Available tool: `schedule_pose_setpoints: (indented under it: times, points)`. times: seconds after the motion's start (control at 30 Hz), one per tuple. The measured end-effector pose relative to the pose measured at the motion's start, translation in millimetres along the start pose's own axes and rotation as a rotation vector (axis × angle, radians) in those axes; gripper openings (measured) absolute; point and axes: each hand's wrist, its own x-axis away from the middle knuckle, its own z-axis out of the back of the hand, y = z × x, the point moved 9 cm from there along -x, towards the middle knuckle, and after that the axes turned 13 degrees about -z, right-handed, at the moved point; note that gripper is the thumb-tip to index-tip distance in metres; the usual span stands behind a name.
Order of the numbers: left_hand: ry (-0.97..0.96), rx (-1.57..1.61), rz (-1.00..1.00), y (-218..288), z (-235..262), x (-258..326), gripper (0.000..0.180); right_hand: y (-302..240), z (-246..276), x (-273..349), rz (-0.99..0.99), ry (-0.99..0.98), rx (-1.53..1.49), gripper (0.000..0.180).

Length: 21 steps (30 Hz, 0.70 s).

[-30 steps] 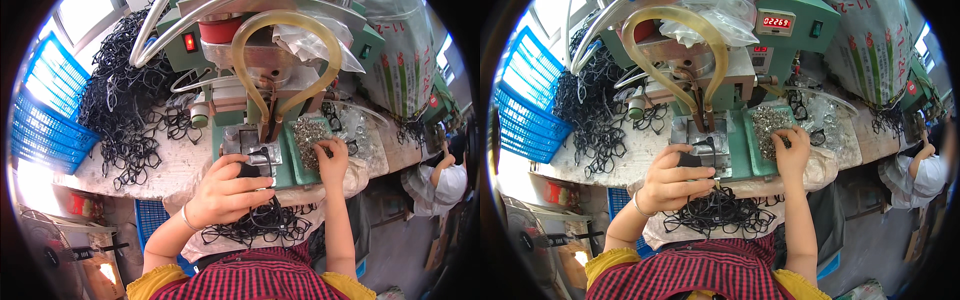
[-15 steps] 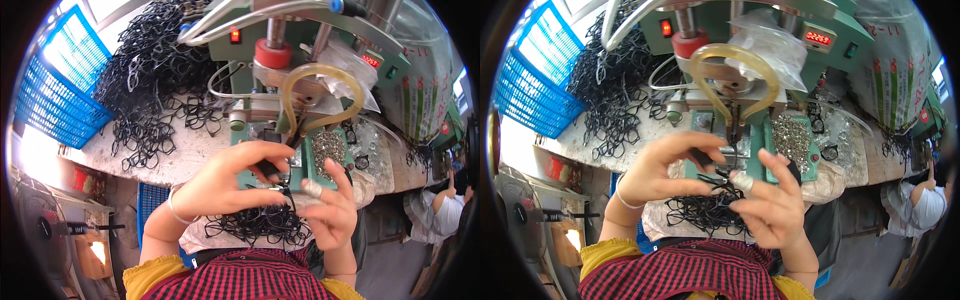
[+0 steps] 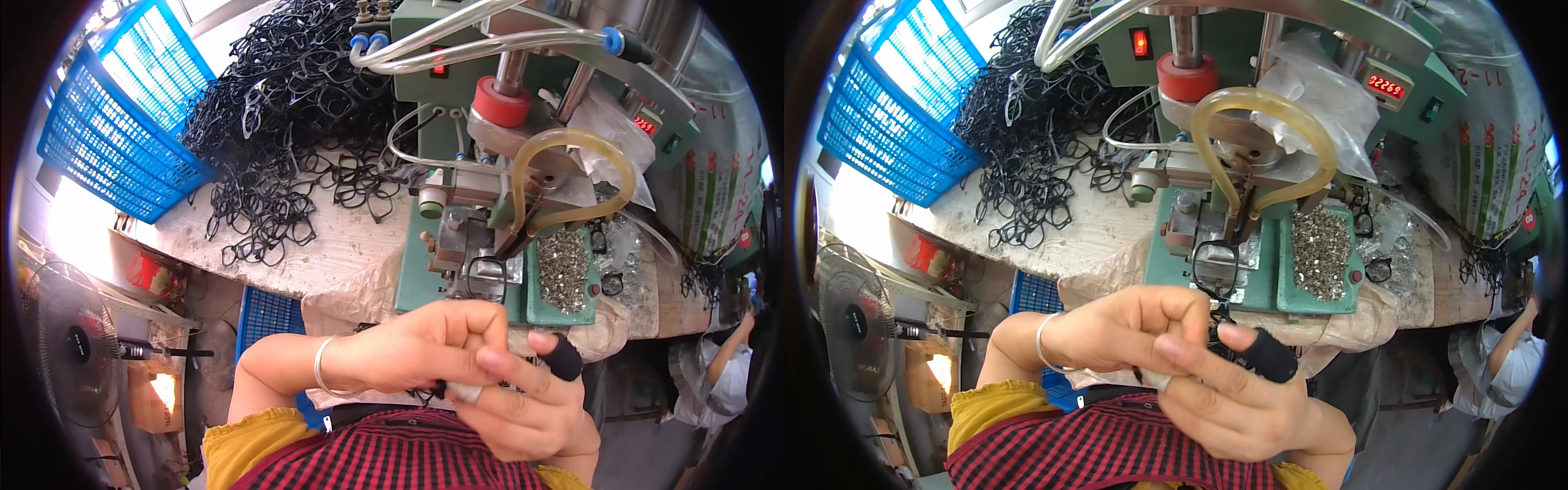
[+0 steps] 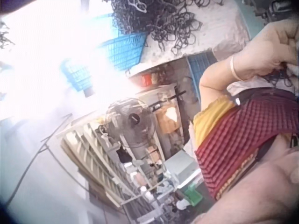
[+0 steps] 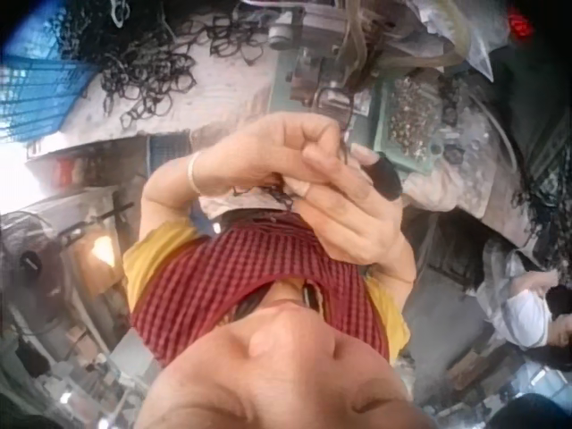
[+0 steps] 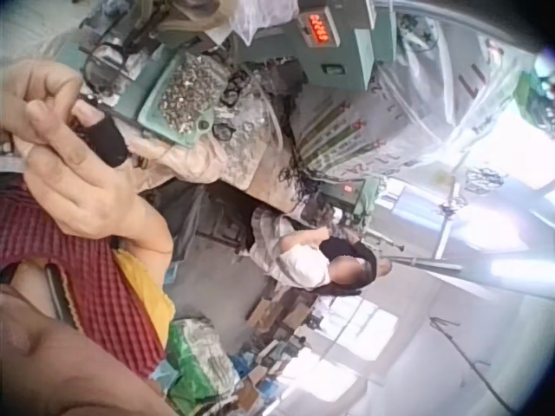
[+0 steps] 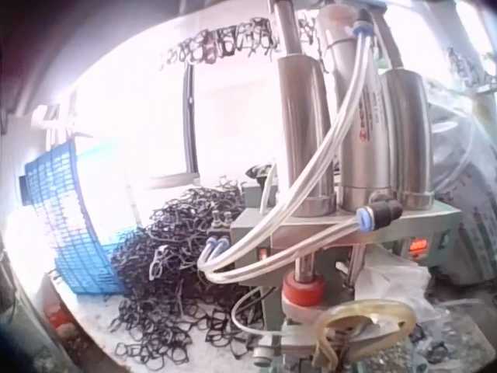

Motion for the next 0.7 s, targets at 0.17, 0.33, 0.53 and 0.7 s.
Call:
schedule_pose_setpoints:
  times: [0.17, 0.33, 0.53, 0.7]
  points:
    - [0.761, -0.798, -0.565, 101, 105, 39, 0.014, 82, 24, 23, -0.523, 0.43, -0.102, 0.009]
    - [0.645, -1.956, -0.642, 106, 245, -4, 0.016, 228, -9, 120, -1.075, 0.622, -0.271, 0.01]
    - [0.703, -2.039, -0.538, 66, 305, -1, 0.015, 226, -7, 138, -1.039, 0.654, -0.121, 0.01]
    - [0.895, -1.719, -0.822, 91, 246, 39, 0.008, 227, -18, 145, -1.003, 0.704, -0.26, 0.01]
